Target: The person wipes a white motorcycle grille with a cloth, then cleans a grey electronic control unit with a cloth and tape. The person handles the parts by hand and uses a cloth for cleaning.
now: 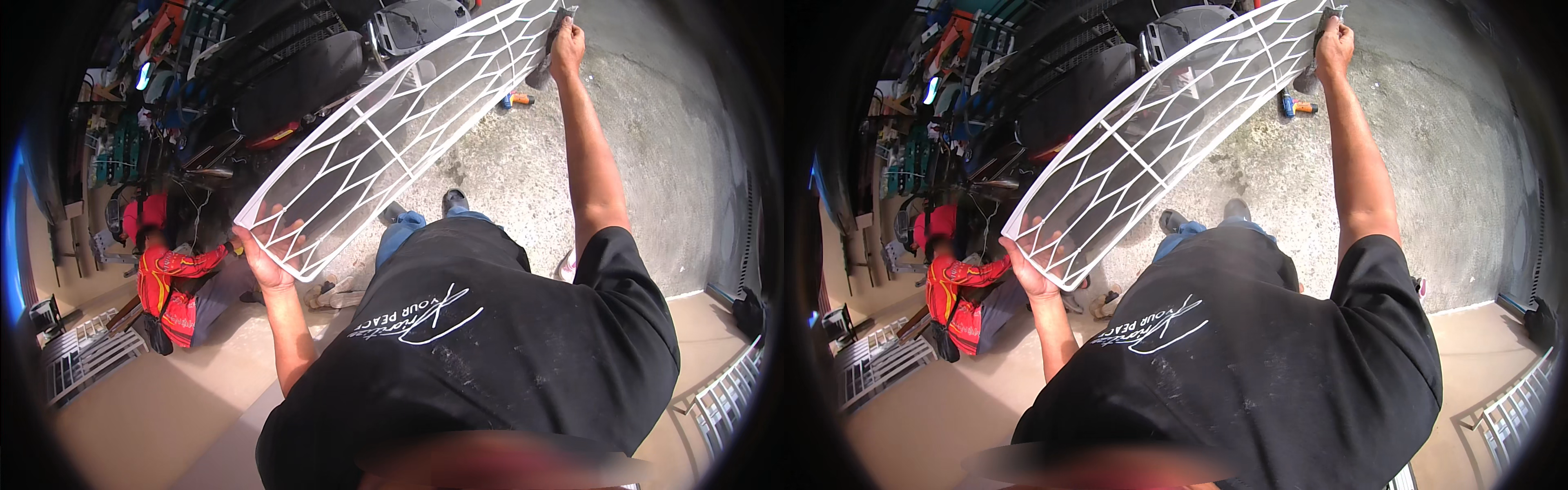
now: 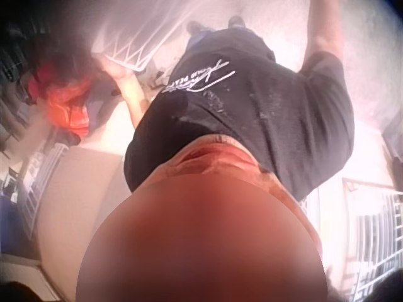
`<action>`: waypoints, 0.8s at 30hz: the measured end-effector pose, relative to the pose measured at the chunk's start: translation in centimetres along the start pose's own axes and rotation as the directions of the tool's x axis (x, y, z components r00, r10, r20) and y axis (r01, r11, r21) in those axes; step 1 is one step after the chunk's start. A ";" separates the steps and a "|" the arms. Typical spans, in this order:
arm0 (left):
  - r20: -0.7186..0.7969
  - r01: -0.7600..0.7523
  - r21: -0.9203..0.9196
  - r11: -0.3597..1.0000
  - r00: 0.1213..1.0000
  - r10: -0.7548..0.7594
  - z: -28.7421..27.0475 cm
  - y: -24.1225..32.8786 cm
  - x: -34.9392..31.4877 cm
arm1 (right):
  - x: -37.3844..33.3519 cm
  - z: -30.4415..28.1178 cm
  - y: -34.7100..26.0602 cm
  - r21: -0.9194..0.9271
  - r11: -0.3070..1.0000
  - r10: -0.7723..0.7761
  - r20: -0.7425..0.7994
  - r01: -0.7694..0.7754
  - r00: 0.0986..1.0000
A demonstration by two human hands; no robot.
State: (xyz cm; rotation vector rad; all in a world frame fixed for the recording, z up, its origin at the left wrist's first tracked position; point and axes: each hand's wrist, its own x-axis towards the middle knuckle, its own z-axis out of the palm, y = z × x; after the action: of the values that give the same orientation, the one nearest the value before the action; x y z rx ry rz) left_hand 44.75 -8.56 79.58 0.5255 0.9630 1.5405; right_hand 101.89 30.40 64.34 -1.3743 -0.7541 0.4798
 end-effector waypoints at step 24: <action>0.620 -0.558 0.749 -0.358 0.781 0.080 15.5 -3.2 12.3 | -6.5 5.2 -28.6 0.451 0.809 0.178 0.424 -0.377 0.888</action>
State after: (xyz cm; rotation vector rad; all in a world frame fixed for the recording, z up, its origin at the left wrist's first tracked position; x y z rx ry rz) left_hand 56.10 7.50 83.40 2.4781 1.7949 0.5537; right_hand 90.30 24.89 91.20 -0.8818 -0.6441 1.1207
